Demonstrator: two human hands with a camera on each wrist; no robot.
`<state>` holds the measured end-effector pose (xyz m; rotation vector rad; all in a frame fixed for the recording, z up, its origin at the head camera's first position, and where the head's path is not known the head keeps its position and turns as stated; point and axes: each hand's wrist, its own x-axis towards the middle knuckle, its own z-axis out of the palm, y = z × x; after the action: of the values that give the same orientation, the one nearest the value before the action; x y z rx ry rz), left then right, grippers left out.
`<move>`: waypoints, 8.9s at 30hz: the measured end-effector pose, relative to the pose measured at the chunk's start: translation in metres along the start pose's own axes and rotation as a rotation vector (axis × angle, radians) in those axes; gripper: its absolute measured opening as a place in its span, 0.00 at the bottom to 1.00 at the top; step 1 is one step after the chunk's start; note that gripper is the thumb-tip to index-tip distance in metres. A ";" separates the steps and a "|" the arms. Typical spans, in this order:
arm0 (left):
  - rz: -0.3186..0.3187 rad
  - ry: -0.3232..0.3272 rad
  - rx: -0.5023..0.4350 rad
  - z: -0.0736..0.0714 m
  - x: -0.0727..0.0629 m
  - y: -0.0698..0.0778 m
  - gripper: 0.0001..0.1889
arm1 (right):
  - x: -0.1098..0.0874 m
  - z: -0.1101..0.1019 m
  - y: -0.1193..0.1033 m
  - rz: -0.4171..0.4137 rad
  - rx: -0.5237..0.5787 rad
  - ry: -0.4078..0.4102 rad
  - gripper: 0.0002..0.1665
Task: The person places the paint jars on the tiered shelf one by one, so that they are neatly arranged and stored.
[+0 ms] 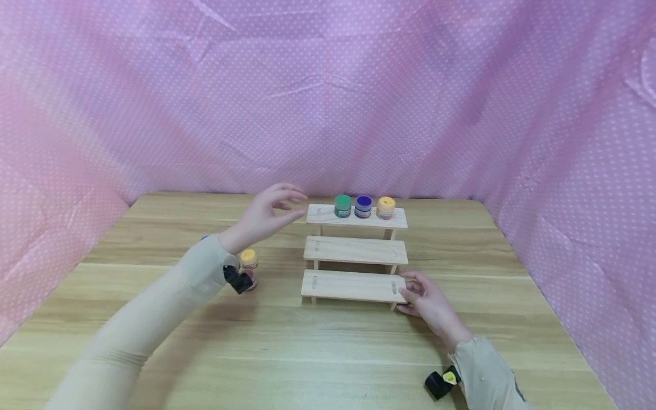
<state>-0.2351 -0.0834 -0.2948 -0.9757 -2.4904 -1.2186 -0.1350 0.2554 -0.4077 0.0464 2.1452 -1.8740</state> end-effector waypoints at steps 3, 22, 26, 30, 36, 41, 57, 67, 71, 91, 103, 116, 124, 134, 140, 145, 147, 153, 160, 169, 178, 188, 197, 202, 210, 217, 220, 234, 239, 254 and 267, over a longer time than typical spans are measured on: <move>0.007 -0.010 0.029 -0.004 -0.010 -0.002 0.14 | 0.001 0.000 0.000 -0.001 -0.007 -0.001 0.25; 0.017 -0.040 0.145 -0.024 -0.068 -0.016 0.16 | 0.000 0.001 0.000 0.003 -0.008 0.005 0.24; -0.013 -0.049 0.150 -0.026 -0.079 -0.020 0.16 | 0.000 0.001 0.000 -0.006 -0.006 0.009 0.24; -0.052 -0.073 0.157 -0.025 -0.092 -0.025 0.17 | 0.000 -0.001 0.000 -0.012 -0.008 0.006 0.25; -0.093 -0.079 0.197 -0.025 -0.111 -0.035 0.18 | -0.001 0.001 -0.001 0.001 -0.008 0.000 0.22; -0.139 -0.080 0.199 -0.027 -0.122 -0.039 0.18 | -0.001 0.000 -0.002 0.002 -0.016 -0.007 0.23; -0.253 -0.142 0.188 -0.020 -0.142 -0.047 0.19 | 0.000 0.001 -0.003 0.012 -0.034 -0.004 0.26; -0.227 -0.145 0.254 -0.017 -0.146 -0.050 0.20 | 0.000 0.000 -0.004 -0.007 -0.015 -0.022 0.25; -0.219 -0.141 0.255 -0.016 -0.148 -0.053 0.20 | 0.000 0.000 -0.003 -0.011 -0.011 -0.029 0.22; -0.333 -0.222 0.206 -0.014 -0.149 -0.061 0.22 | 0.000 0.000 -0.004 0.011 -0.020 -0.025 0.24; -0.308 -0.258 0.178 -0.011 -0.147 -0.065 0.18 | 0.000 0.000 -0.005 0.001 -0.015 -0.027 0.21; -0.295 -0.268 0.169 -0.009 -0.147 -0.067 0.17 | -0.001 -0.001 -0.002 -0.023 -0.010 -0.034 0.21; -0.309 -0.270 0.171 -0.009 -0.149 -0.068 0.17 | 0.000 -0.001 -0.003 -0.007 -0.018 -0.038 0.21; -0.298 -0.273 0.162 -0.008 -0.148 -0.069 0.16 | 0.000 -0.001 -0.002 -0.010 -0.011 -0.045 0.21; -0.298 -0.273 0.158 -0.008 -0.147 -0.069 0.16 | 0.001 -0.001 -0.002 0.006 -0.017 -0.029 0.18; -0.292 -0.274 0.152 -0.008 -0.146 -0.070 0.15 | 0.001 -0.001 -0.002 0.003 -0.016 -0.026 0.19; -0.289 -0.274 0.151 -0.008 -0.146 -0.070 0.15 | 0.000 -0.002 -0.002 -0.003 -0.016 -0.030 0.19; -0.288 -0.277 0.141 -0.008 -0.146 -0.069 0.16 | 0.000 -0.002 -0.002 -0.014 -0.027 -0.033 0.22; -0.316 -0.291 0.106 -0.008 -0.146 -0.069 0.17 | 0.000 -0.002 -0.003 -0.019 -0.033 -0.032 0.24; -0.289 -0.302 0.141 -0.008 -0.145 -0.068 0.17 | 0.001 -0.001 -0.002 -0.019 -0.034 -0.036 0.27; -0.266 -0.287 0.119 -0.016 -0.139 -0.059 0.18 | 0.002 -0.003 0.000 -0.010 -0.036 -0.035 0.25; -0.247 -0.215 0.078 -0.019 -0.135 -0.048 0.16 | 0.001 -0.003 -0.001 0.016 -0.042 -0.024 0.24; -0.253 -0.134 -0.011 -0.013 -0.125 -0.041 0.17 | 0.001 -0.002 -0.002 0.015 -0.059 -0.014 0.25; -0.252 -0.111 -0.049 -0.008 -0.119 -0.036 0.17 | 0.001 -0.003 -0.001 0.008 -0.051 -0.021 0.24; -0.266 -0.061 -0.127 -0.001 -0.101 -0.031 0.18 | 0.002 -0.003 0.001 -0.007 -0.050 -0.020 0.24; -0.232 -0.015 -0.159 0.003 -0.084 -0.029 0.18 | 0.003 -0.002 0.003 -0.020 -0.059 -0.012 0.26; -0.208 0.001 -0.170 0.005 -0.079 -0.029 0.18 | 0.003 -0.003 0.004 -0.017 -0.062 -0.016 0.26; -0.227 0.022 -0.175 0.014 -0.062 -0.040 0.18 | 0.003 -0.003 0.001 -0.022 -0.039 -0.043 0.21; -0.212 0.046 -0.196 0.015 -0.052 -0.042 0.18 | 0.004 -0.003 0.000 -0.011 -0.053 -0.029 0.24; -0.138 0.184 -0.233 0.033 -0.022 -0.046 0.16 | 0.003 -0.007 0.001 0.001 -0.037 -0.032 0.19; -0.171 0.168 -0.247 0.046 -0.004 -0.044 0.15 | 0.001 -0.002 -0.004 0.028 -0.114 -0.027 0.26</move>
<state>-0.2557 -0.0697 -0.3538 -0.6872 -2.3712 -1.6197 -0.1375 0.2563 -0.4040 0.0269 2.2168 -1.7244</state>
